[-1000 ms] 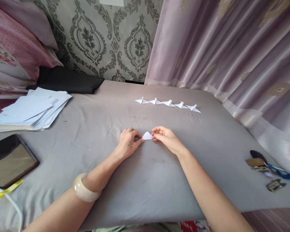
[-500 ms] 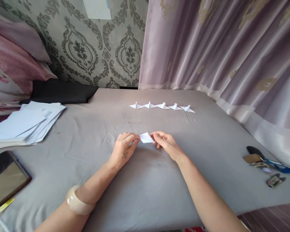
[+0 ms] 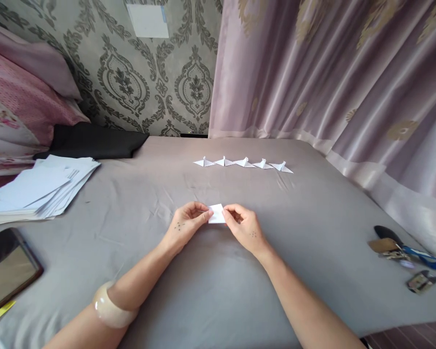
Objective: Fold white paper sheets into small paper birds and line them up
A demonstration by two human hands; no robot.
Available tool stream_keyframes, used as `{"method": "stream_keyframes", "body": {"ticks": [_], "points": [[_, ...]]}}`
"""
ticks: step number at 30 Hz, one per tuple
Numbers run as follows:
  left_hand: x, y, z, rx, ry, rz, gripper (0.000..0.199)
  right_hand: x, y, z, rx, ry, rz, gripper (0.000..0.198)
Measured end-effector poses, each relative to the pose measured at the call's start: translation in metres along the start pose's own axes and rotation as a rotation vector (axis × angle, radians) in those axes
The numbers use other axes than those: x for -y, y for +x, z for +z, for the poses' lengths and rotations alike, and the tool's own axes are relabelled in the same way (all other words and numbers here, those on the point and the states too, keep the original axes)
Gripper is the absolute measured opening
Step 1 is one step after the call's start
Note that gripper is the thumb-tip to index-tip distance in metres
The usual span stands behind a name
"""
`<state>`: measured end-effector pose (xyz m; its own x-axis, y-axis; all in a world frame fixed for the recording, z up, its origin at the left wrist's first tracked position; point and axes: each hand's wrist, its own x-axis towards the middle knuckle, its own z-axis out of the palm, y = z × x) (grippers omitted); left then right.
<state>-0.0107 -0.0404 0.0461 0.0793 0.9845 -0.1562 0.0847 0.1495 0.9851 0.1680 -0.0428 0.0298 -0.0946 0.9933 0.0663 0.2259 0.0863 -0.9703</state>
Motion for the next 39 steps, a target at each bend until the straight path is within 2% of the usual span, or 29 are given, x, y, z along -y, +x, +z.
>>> {"method": "stream_keyframes", "body": {"ticks": [5,8,10,13,18,22,27,39], "points": [[0.009,0.005,-0.001,0.093,-0.327,0.000,0.031,0.005,0.001,-0.003,0.114,0.304,0.175,0.025],[0.009,0.003,-0.001,0.192,-0.352,0.048,0.029,0.006,0.002,-0.007,0.176,0.498,0.313,0.027],[0.008,0.001,-0.001,0.250,-0.328,0.065,0.025,0.006,0.001,-0.009,0.213,0.546,0.368,0.028],[0.009,-0.001,-0.001,0.285,-0.303,0.058,0.024,0.007,-0.001,-0.008,0.214,0.526,0.355,0.027],[0.012,0.000,-0.002,0.210,-0.305,0.036,0.024,0.009,-0.003,-0.007,0.121,0.464,0.262,0.031],[0.010,0.000,-0.002,0.146,-0.256,0.041,0.021,0.010,-0.003,-0.007,0.195,0.488,0.306,0.037],[0.006,-0.003,0.000,0.131,-0.218,0.056,0.016,0.012,-0.005,-0.007,0.291,0.431,0.318,0.035],[0.005,-0.005,0.000,0.160,-0.128,0.081,0.017,0.011,-0.004,-0.005,0.276,0.355,0.345,0.028]]}}
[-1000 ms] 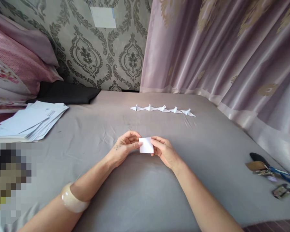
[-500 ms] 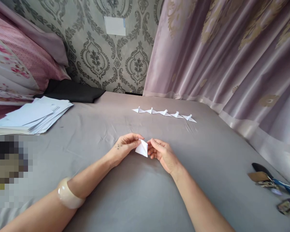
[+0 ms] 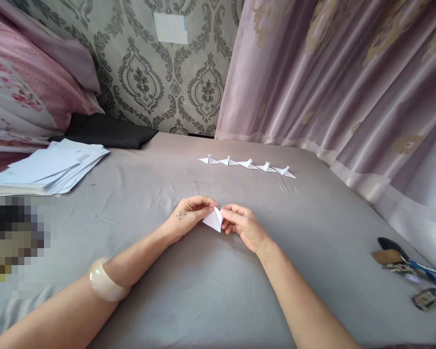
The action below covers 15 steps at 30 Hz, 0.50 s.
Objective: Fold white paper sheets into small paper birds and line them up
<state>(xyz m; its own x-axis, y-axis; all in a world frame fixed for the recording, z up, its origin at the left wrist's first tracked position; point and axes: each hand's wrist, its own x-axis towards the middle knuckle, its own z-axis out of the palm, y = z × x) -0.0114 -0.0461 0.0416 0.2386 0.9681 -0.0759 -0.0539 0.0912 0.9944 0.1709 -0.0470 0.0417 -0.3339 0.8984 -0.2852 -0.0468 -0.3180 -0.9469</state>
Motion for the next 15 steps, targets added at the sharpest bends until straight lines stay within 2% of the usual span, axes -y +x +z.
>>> {"method": "stream_keyframes", "body": {"ticks": [4,7,11,15], "points": [[0.0012,0.0004,-0.0005,0.001,0.004,-0.024,0.019,-0.0001,0.0004,0.0021,-0.071,-0.059,-0.007,0.022],[0.0015,0.0009,-0.0011,-0.009,-0.002,-0.032,0.019,-0.0025,0.0005,0.0018,-0.124,-0.173,-0.064,0.023],[0.0009,0.0006,-0.0019,-0.016,-0.016,-0.027,0.019,-0.0057,0.0010,-0.0003,-0.091,-0.291,-0.100,0.020],[0.0026,0.0009,-0.0023,0.051,-0.021,-0.019,0.022,-0.0049,0.0013,-0.0016,-0.063,-0.255,-0.079,0.018]]}}
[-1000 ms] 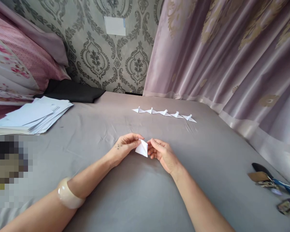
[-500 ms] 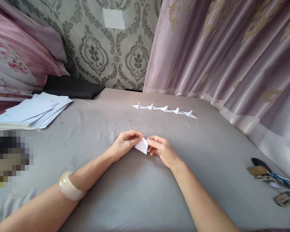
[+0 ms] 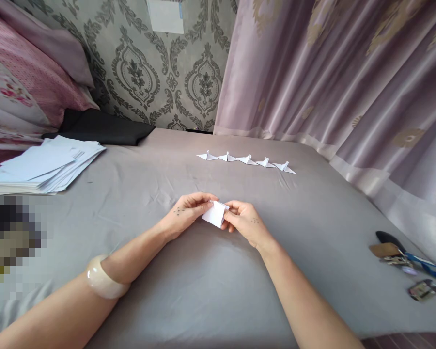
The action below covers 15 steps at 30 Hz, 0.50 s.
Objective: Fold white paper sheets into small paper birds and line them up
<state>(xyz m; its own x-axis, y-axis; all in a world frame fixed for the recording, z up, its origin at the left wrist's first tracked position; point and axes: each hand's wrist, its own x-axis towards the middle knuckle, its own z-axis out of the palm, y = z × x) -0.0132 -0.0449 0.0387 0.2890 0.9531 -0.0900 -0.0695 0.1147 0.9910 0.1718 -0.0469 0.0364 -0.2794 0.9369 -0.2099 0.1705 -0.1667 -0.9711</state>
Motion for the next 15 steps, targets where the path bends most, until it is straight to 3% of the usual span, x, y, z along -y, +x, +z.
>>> {"method": "stream_keyframes", "body": {"ticks": [5,8,11,15], "points": [[0.002,0.002,0.000,0.090,0.015,0.064,0.015,0.004,-0.001,-0.004,-0.075,0.056,-0.002,0.024],[-0.001,0.001,-0.002,0.054,0.182,0.122,0.010,0.003,0.000,-0.007,-0.120,0.041,-0.001,0.028],[-0.005,-0.001,-0.004,0.040,0.346,0.082,0.016,-0.002,0.002,-0.007,-0.202,-0.024,-0.034,0.027],[-0.006,-0.002,-0.001,0.044,0.380,-0.002,0.019,-0.009,0.002,0.003,-0.278,-0.162,-0.158,0.019]]}}
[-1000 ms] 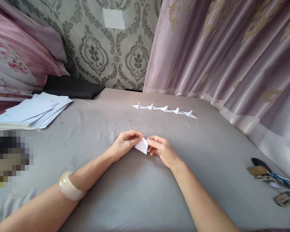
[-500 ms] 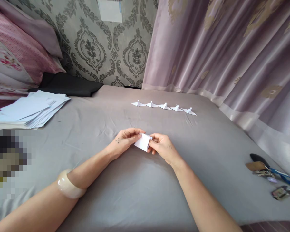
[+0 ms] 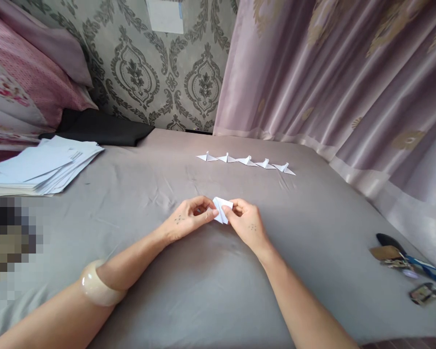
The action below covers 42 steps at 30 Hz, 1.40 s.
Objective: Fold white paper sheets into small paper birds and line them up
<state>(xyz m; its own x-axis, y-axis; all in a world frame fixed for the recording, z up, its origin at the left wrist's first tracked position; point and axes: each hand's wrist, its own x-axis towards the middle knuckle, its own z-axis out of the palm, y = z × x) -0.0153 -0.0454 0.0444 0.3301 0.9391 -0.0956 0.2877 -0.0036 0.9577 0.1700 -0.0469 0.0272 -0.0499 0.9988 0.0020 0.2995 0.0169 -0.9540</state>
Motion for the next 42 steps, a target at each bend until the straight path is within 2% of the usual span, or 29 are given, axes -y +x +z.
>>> {"method": "stream_keyframes", "body": {"ticks": [4,7,9,13,17,19,22,25,27,30,36,42], "points": [[0.006,0.004,0.005,-0.104,-0.151,-0.041,0.027,-0.002,-0.001,0.005,-0.002,-0.078,-0.063,0.018],[0.012,0.007,0.003,-0.206,-0.254,-0.052,0.025,-0.005,0.004,0.001,-0.016,-0.080,-0.043,0.021],[0.014,0.009,0.000,-0.259,-0.231,-0.028,0.024,-0.008,0.007,-0.004,-0.009,-0.055,-0.003,0.027],[0.016,0.007,-0.002,-0.269,0.032,0.010,0.020,-0.011,0.009,-0.007,-0.032,-0.120,0.033,0.034],[0.022,0.007,0.000,-0.237,0.358,0.023,0.022,-0.011,0.006,-0.004,-0.040,-0.282,-0.032,0.034],[0.029,0.008,0.000,-0.225,0.475,0.102,0.023,-0.012,0.005,-0.003,-0.046,-0.358,-0.095,0.037],[0.041,0.011,-0.003,-0.272,0.661,0.291,0.021,-0.013,0.003,-0.004,-0.059,-0.513,-0.204,0.038],[0.046,0.013,-0.008,-0.194,0.744,0.415,0.022,-0.011,0.001,-0.007,-0.002,-0.669,-0.277,0.027],[0.044,0.013,-0.011,-0.118,0.705,0.394,0.028,-0.009,0.000,-0.010,0.052,-0.719,-0.303,0.026],[0.039,0.013,-0.015,-0.087,0.645,0.308,0.045,-0.006,-0.003,-0.012,0.107,-0.714,-0.294,0.022],[0.033,0.014,-0.022,-0.058,0.586,0.262,0.041,-0.002,-0.003,-0.018,0.140,-0.646,-0.227,0.023],[0.026,0.013,-0.025,-0.018,0.539,0.196,0.039,-0.003,0.001,-0.022,0.154,-0.598,-0.237,0.023]]}}
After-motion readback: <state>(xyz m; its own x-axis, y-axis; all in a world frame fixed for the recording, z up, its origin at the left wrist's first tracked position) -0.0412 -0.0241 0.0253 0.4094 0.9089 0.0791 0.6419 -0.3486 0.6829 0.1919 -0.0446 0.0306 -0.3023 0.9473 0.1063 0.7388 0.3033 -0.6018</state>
